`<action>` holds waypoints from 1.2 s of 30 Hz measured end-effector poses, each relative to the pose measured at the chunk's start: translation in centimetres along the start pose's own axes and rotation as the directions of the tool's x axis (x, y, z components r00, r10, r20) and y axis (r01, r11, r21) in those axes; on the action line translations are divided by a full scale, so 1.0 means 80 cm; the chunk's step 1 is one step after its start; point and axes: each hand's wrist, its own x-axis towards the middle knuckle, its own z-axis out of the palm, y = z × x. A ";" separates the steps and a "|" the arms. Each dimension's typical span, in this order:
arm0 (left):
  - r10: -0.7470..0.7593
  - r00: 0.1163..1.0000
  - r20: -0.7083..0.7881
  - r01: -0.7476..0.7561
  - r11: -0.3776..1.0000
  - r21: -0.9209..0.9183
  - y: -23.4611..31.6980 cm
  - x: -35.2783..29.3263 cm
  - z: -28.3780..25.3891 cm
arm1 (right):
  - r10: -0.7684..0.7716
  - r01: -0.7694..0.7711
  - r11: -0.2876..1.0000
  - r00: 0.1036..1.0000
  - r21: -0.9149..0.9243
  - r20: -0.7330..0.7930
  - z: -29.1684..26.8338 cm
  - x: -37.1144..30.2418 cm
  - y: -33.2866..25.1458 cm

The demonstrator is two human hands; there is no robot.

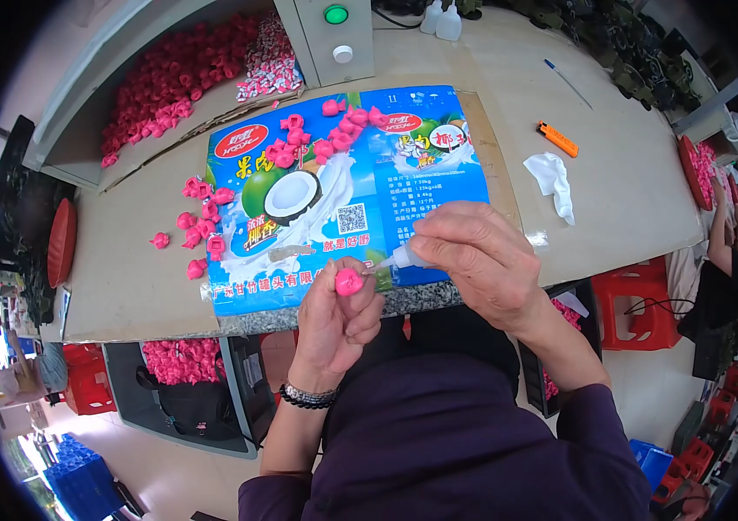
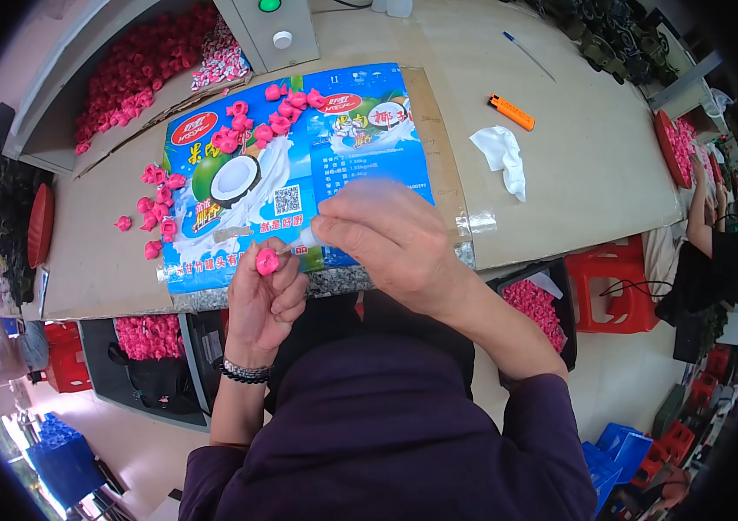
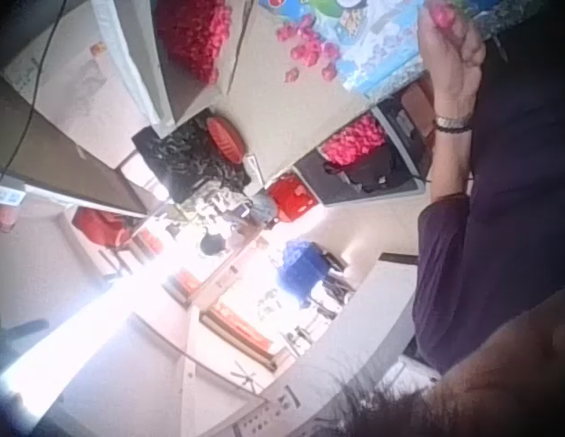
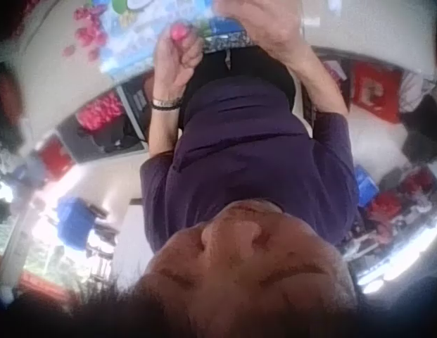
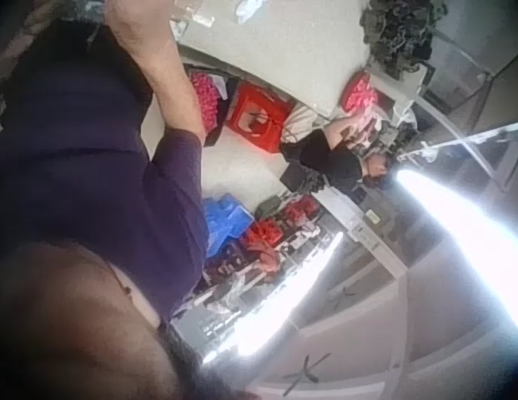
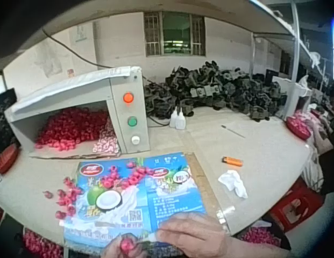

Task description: The person assembles small plastic toy components by applying glue from a bottle onto the parts and pressing them together by hand.

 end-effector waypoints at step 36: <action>0.291 0.953 0.082 -0.302 0.919 0.252 0.000 0.004 0.003 | -0.021 0.016 0.997 0.997 -0.074 -0.075 0.003 -0.003 0.006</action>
